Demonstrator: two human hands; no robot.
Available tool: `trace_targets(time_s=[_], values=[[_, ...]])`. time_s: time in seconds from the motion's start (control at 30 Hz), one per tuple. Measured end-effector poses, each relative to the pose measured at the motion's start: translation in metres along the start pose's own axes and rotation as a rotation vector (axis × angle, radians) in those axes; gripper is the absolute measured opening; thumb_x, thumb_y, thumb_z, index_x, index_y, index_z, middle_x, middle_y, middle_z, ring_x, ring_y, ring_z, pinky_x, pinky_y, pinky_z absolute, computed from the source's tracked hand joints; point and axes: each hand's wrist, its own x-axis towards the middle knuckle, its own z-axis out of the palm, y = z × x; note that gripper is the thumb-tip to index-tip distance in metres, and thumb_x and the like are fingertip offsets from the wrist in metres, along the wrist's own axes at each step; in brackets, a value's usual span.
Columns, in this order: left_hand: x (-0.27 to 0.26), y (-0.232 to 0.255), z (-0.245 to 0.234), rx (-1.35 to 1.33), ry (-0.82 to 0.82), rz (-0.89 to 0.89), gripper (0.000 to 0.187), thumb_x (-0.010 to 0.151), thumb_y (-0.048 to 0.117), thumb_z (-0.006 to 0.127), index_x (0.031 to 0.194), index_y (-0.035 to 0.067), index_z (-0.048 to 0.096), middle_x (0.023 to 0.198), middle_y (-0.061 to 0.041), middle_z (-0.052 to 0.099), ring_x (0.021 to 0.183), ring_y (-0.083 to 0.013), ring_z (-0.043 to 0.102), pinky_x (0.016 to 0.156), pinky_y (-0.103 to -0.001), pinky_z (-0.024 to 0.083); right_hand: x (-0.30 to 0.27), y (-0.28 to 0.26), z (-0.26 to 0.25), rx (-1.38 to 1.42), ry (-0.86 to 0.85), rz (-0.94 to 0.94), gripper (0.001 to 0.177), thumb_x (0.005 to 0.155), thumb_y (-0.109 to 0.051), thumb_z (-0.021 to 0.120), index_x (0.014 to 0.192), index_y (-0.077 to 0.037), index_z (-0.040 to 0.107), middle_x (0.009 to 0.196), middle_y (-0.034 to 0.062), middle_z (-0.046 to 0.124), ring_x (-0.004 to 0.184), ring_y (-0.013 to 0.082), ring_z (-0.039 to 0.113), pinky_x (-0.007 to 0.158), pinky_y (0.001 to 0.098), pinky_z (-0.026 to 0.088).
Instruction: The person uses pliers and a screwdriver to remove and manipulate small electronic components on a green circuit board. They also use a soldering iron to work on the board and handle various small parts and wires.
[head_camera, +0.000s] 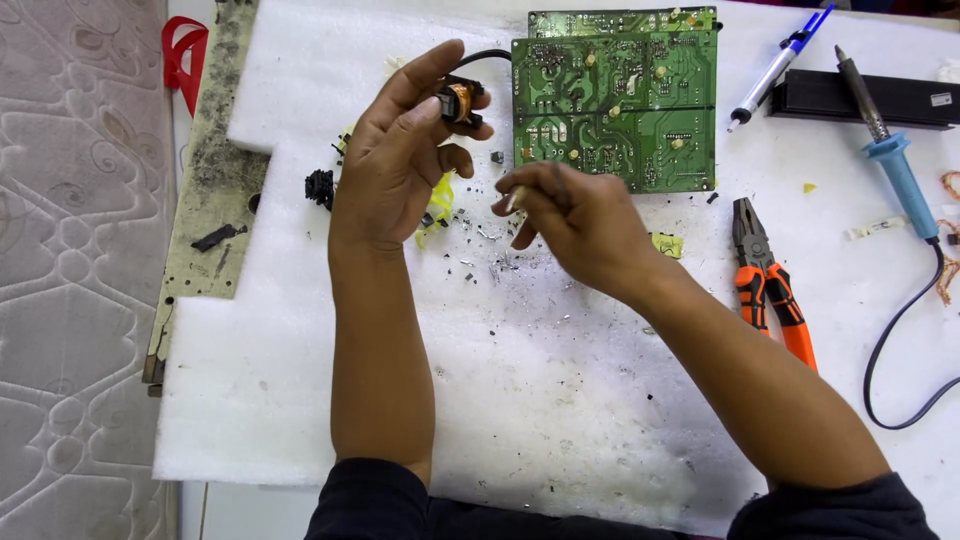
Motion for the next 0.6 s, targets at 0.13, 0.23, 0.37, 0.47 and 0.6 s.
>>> trace_targets(time_s=[0.13,0.23,0.37,0.47,0.6], values=[[0.004,-0.011,0.012,-0.232,-0.054,-0.004,0.05,0.115,0.012,0.063,0.161,-0.004,0.054,0.132,-0.027,0.072,0.105,-0.0273,0.076,0.076,-0.03,0.065,-0.001,0.007,0.003,0.101,0.16,0.021,0.015,0.108,-0.02,0.071,0.111,-0.01,0.083,0.118,0.0085,0.087,0.068,0.0111,0.081,0.063,0.0244,0.071],[0.001,-0.009,0.017,-0.309,-0.066,0.002,0.049,0.116,0.013,0.064,0.16,-0.005,0.056,0.131,-0.027,0.073,0.102,-0.0274,0.076,0.075,-0.03,0.066,0.019,0.006,0.016,-0.066,0.131,0.19,0.035,0.092,-0.025,0.093,0.124,-0.014,0.084,0.104,0.002,0.067,0.071,0.0113,0.058,0.065,0.0264,0.061],[-0.003,-0.007,0.021,-0.319,-0.056,0.029,0.054,0.117,0.018,0.062,0.163,-0.007,0.052,0.126,-0.026,0.072,0.095,-0.0262,0.077,0.075,-0.029,0.065,0.033,0.001,0.016,-0.055,0.028,0.228,0.08,0.091,-0.009,0.088,0.164,-0.013,0.055,0.119,0.0056,0.063,0.089,0.0163,0.061,0.085,0.0308,0.062],[-0.002,-0.014,0.024,-0.358,-0.081,0.017,0.058,0.116,0.015,0.063,0.168,-0.008,0.048,0.131,-0.027,0.072,0.103,-0.0297,0.077,0.077,-0.031,0.066,0.027,-0.011,0.002,0.172,-0.005,0.446,0.029,0.11,-0.011,0.063,0.137,-0.008,0.076,0.109,0.0076,0.088,0.065,0.0131,0.079,0.053,0.0236,0.06],[0.005,-0.034,0.035,-0.36,-0.162,-0.063,0.05,0.118,0.008,0.059,0.166,-0.003,0.053,0.144,-0.029,0.068,0.11,-0.0315,0.077,0.089,-0.034,0.071,-0.004,-0.007,-0.039,0.108,-0.001,0.511,0.032,0.116,-0.032,0.058,0.124,-0.007,0.077,0.088,0.01,0.082,0.058,0.0176,0.07,0.048,0.0267,0.056]])
